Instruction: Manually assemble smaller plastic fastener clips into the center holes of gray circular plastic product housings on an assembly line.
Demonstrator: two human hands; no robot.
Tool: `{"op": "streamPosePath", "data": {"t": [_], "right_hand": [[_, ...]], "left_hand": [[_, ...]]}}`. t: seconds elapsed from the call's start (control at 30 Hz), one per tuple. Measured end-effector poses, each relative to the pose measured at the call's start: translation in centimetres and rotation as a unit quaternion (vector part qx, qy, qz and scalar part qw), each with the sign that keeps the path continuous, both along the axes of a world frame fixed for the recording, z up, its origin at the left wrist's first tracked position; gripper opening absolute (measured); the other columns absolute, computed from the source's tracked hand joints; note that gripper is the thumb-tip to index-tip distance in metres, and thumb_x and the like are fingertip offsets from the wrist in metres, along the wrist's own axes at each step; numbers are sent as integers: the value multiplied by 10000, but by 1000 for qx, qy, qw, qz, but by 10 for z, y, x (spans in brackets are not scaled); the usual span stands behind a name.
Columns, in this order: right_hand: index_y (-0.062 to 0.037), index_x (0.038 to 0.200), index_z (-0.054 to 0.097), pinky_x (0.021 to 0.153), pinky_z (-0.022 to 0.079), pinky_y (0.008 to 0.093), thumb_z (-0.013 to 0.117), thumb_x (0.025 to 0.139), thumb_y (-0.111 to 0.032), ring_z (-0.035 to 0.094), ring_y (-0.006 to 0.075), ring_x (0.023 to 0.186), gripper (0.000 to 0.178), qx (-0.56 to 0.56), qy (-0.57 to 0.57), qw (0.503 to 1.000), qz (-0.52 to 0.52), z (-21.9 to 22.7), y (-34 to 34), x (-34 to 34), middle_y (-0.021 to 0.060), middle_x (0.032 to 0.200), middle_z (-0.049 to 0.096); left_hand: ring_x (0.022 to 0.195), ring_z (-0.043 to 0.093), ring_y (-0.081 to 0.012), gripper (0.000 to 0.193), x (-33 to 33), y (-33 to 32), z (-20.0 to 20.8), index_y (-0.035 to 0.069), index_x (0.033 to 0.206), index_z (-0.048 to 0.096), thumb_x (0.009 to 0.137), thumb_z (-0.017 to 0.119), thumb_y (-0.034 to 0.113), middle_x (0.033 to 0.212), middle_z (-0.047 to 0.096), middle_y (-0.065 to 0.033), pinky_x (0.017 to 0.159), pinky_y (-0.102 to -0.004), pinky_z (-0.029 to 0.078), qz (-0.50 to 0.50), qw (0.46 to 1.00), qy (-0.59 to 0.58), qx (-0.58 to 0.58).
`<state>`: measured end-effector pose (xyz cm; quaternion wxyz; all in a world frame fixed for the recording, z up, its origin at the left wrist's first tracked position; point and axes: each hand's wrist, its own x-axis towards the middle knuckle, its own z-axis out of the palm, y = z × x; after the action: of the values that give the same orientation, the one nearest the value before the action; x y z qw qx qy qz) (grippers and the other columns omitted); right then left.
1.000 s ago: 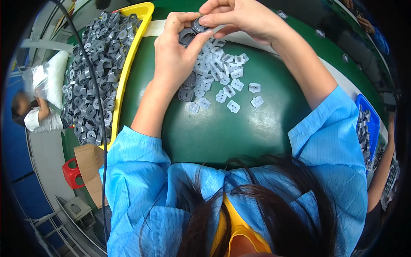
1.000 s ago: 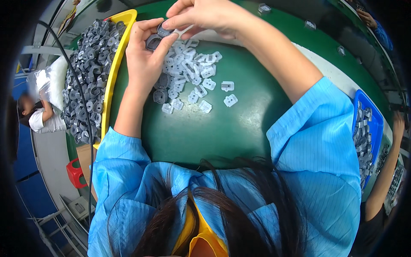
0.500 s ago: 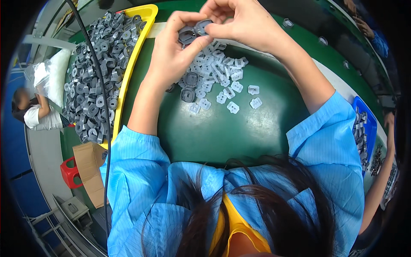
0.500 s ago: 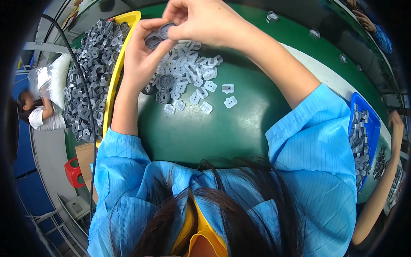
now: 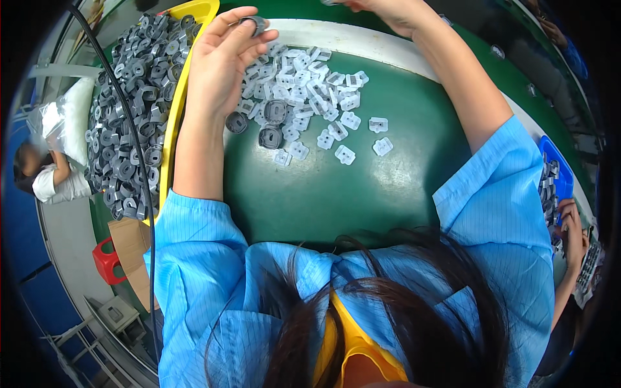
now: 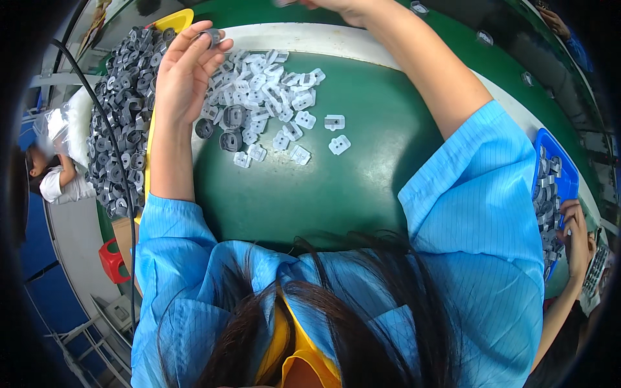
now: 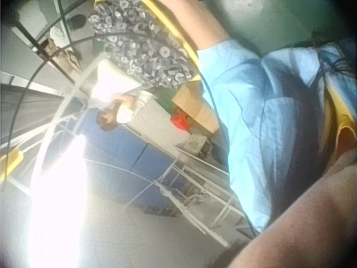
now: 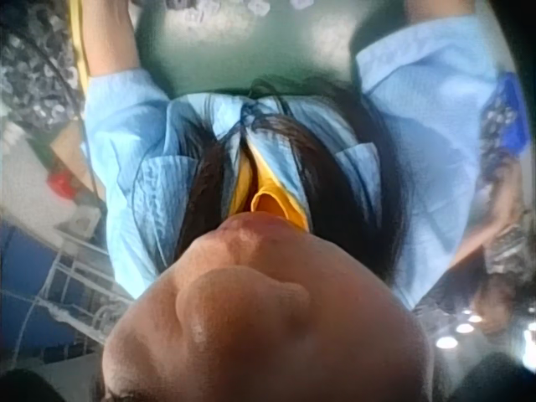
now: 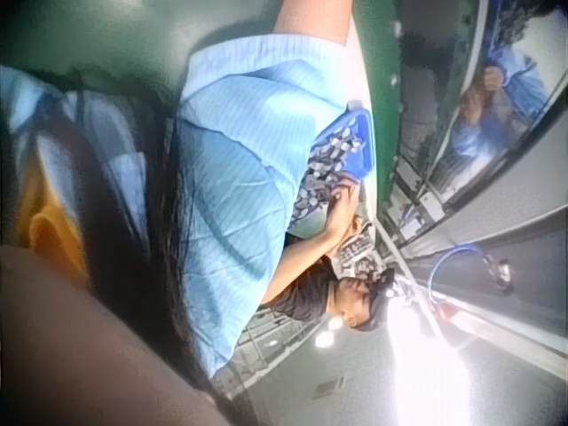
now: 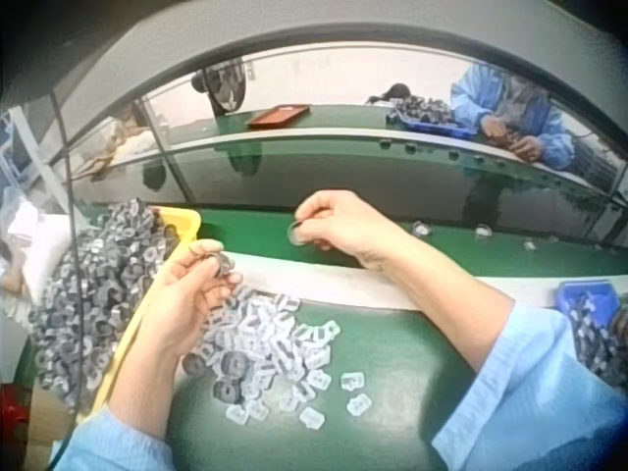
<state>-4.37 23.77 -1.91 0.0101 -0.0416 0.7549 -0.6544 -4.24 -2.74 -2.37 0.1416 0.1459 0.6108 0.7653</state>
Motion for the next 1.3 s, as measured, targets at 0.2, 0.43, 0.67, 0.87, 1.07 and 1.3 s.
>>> {"op": "streamPosePath", "data": {"t": [0.2, 0.43, 0.67, 0.87, 1.07, 1.3], "right_hand": [[14, 922, 654, 657, 497, 287, 702, 754, -88, 620, 172, 698, 203, 340, 213, 913, -69, 4, 1, 5, 93, 781, 666], [11, 890, 683, 677, 519, 318, 690, 744, -78, 637, 208, 680, 171, 294, 155, 905, 265, 24, -22, 34, 121, 742, 670], [-9, 933, 733, 668, 519, 281, 723, 797, -116, 630, 158, 668, 173, 227, 84, 937, 251, 30, -25, 34, 92, 746, 695], [18, 890, 722, 629, 494, 232, 728, 841, -123, 598, 82, 663, 150, 6, 77, 993, 89, 32, -43, 39, 58, 769, 696], [26, 809, 695, 577, 477, 276, 738, 792, -159, 588, 117, 612, 191, 166, 243, 956, 4, 22, -57, 47, 74, 693, 648], [16, 878, 704, 625, 493, 272, 728, 799, -169, 616, 120, 664, 202, 220, 198, 955, 4, 33, -57, 50, 107, 781, 689]], "left_hand": [[857, 567, -105, 415, -5, -18, -5, -15, 1287, 555, 910, 654, 129, 881, 594, -1, 763, -199, 452, 85, 990, 6, -109], [794, 554, -77, 495, 4, -1, -5, -14, 1244, 534, 803, 753, 38, 860, 574, -6, 730, -186, 452, 74, 961, 178, -200], [880, 634, -108, 447, 19, 13, -2, -42, 1174, 522, 789, 749, -22, 1018, 633, -93, 766, -211, 521, 70, 956, 209, -192], [759, 672, -106, 378, 37, 37, 4, 7, 1094, 572, 770, 764, 40, 834, 675, -60, 661, -227, 532, 101, 956, 208, -182], [821, 657, -111, 369, 43, 44, 4, -30, 1112, 556, 792, 739, -13, 1187, 491, -101, 699, -221, 561, 161, 909, 313, -223], [775, 617, -139, 309, 50, 44, 8, -18, 1023, 575, 754, 724, -45, 1189, 418, -127, 646, -235, 521, 170, 892, 330, -259]]}}
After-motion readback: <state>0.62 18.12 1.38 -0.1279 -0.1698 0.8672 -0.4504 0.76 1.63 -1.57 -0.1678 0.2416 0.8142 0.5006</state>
